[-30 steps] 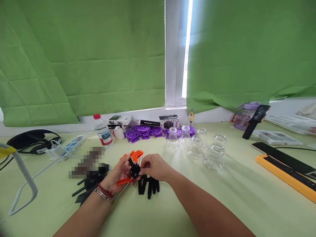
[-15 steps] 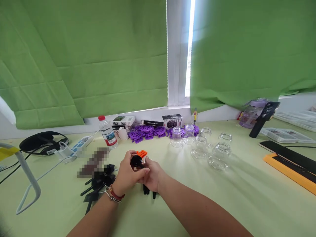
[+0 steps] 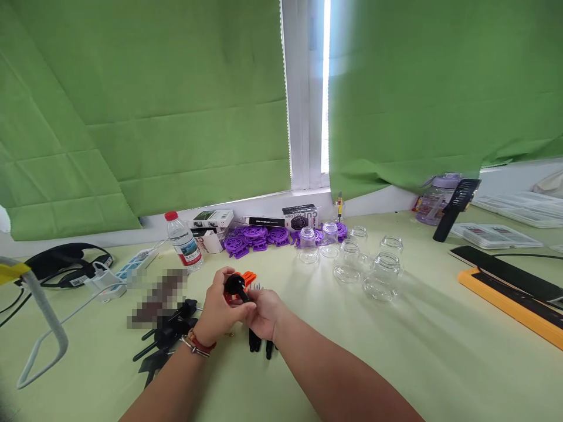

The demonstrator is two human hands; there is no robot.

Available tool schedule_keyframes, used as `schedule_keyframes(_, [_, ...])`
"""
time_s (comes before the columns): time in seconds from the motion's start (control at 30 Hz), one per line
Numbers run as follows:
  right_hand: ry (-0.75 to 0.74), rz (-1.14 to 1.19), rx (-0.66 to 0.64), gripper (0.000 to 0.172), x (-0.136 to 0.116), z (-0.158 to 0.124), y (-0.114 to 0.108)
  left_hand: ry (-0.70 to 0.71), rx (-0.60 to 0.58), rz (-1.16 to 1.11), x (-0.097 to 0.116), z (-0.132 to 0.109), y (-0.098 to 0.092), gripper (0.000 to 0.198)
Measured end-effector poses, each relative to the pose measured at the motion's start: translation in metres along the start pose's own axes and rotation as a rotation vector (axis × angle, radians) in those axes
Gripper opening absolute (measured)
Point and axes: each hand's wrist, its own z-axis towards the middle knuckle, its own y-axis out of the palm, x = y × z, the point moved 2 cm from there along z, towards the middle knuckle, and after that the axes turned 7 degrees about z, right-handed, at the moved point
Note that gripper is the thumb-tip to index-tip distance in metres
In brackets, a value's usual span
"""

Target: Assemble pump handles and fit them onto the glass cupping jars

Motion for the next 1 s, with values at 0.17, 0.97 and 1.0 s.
schedule_keyframes(0.17, [-0.159, -0.216, 0.129, 0.010, -0.032, -0.017, -0.005, -0.273, 0.014, -0.617, -0.013, 0.001, -0.006, 0.049])
schedule_keyframes(0.97, [-0.399, -1.037, -0.160, 0.012, -0.057, -0.062, -0.003, -0.561, -0.695, -0.865, 0.021, -0.034, 0.018, 0.054])
schedule_keyframes(1.0, [-0.398, -1.046, -0.163, 0.012, -0.057, -0.063, -0.004, -0.561, -0.700, -0.860, 0.021, -0.034, 0.018, 0.055])
